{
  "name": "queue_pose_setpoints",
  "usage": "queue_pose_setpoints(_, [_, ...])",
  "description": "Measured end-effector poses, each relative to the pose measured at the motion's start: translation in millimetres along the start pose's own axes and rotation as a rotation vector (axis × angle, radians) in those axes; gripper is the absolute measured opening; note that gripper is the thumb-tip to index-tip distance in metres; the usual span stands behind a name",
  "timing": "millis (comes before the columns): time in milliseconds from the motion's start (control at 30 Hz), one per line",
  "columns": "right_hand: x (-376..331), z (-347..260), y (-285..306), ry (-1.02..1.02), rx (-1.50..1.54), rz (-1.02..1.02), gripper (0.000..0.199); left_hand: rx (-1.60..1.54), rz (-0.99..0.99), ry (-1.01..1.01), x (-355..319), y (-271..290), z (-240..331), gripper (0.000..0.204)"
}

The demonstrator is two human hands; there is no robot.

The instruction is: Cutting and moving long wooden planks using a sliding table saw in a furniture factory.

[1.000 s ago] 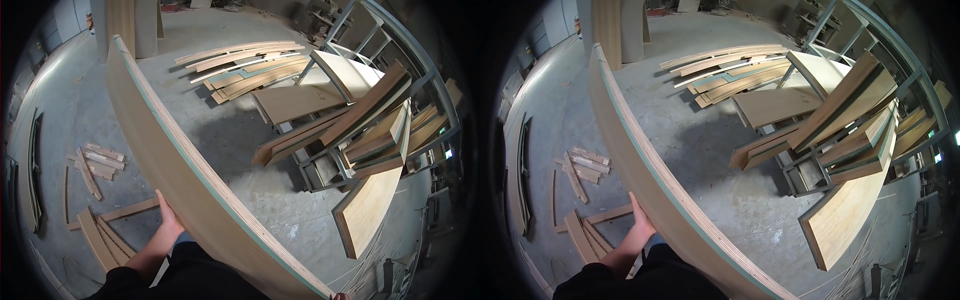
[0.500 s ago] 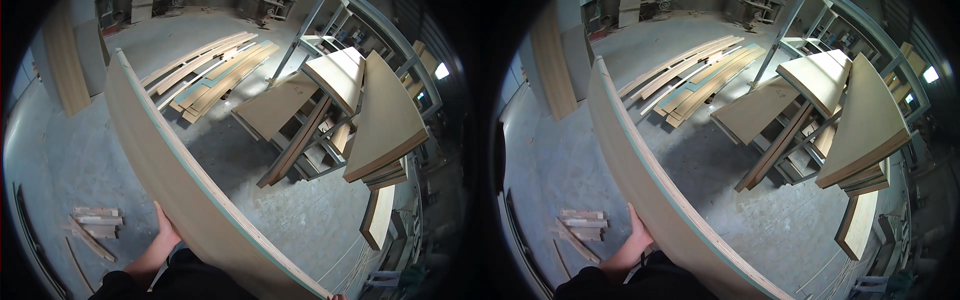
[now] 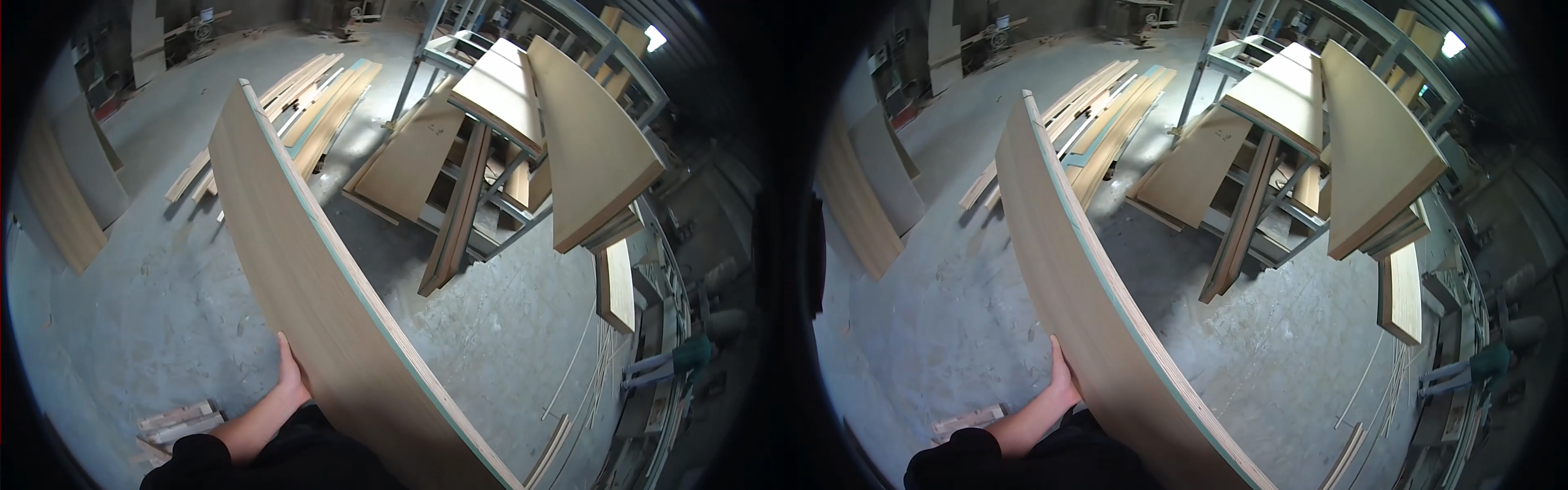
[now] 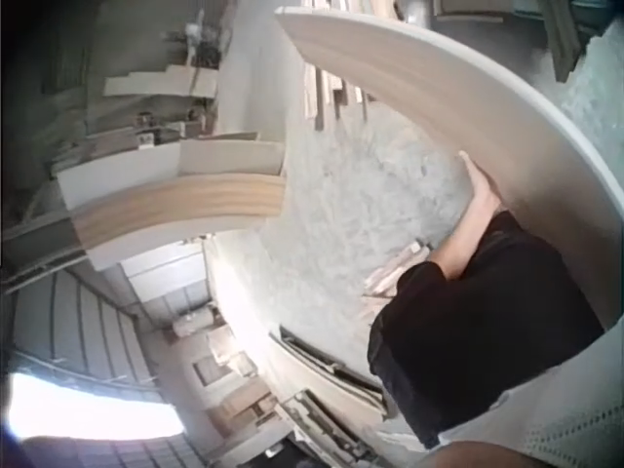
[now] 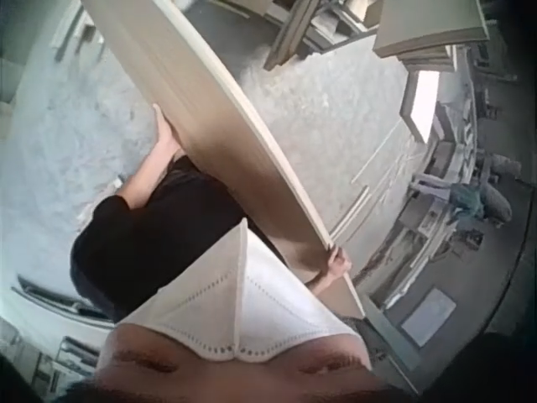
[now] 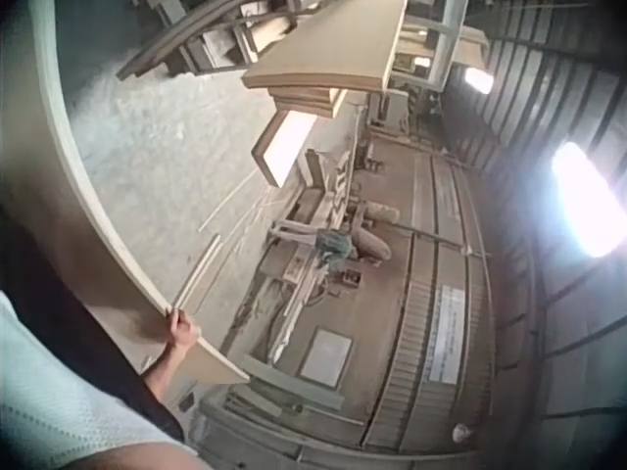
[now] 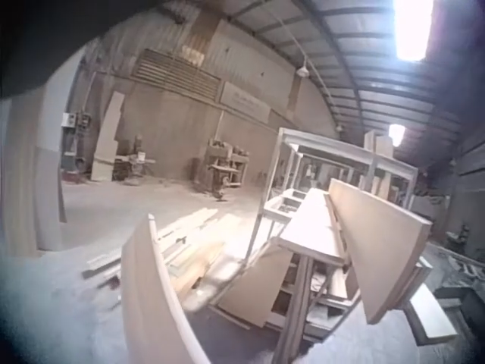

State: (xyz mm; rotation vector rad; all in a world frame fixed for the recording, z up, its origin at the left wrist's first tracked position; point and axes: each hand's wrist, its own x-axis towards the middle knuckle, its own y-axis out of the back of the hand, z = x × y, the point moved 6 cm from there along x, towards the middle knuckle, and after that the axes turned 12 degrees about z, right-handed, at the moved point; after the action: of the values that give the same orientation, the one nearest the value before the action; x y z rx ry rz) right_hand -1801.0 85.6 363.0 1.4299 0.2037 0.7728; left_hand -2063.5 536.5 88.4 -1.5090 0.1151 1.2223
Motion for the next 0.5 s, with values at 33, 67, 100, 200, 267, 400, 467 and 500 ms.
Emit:
queue_pose_setpoints(33, [-23.6, -12.4, 12.3, -0.025, 0.004, -0.004, 0.03, 0.024, -0.005, 0.007, -8.7, 2.8, 11.8, 0.093])
queue_pose_setpoints(67, [-49.5, -23.0, 27.8, -0.11, 0.009, -0.017, 0.032, 0.083, -0.009, 0.025, -18.1, 5.8, 22.2, 0.094])
queue_pose_setpoints(100, [-69.9, -29.7, 41.8, -0.185, 0.009, -0.027, 0.033, 0.131, -0.013, 0.042, -28.4, 10.0, 27.3, 0.094])
queue_pose_setpoints(200, [-141.9, -34.9, 60.4, -0.301, -0.005, -0.006, 0.036, 0.196, -0.014, 0.118, -38.6, 23.2, 40.4, 0.093])
queue_pose_setpoints(267, [-178.9, -48.6, 79.1, -0.36, -0.005, -0.019, 0.037, 0.248, -0.008, 0.139, -49.5, 35.8, 45.2, 0.093])
queue_pose_setpoints(400, [-229.7, -70.9, 91.2, -0.415, -0.197, -0.137, 0.047, 0.352, 0.026, 0.198, -45.9, 46.9, 54.9, 0.092])
queue_pose_setpoints(467, [-243.2, -83.8, 98.9, -0.601, -0.07, -0.17, 0.054, 0.386, 0.008, 0.212, -47.9, 39.7, 66.1, 0.092])
queue_pose_setpoints(500, [-243.0, -95.7, 102.8, -0.613, -0.067, -0.176, 0.054, 0.401, -0.006, 0.215, -47.9, 32.7, 74.4, 0.091])
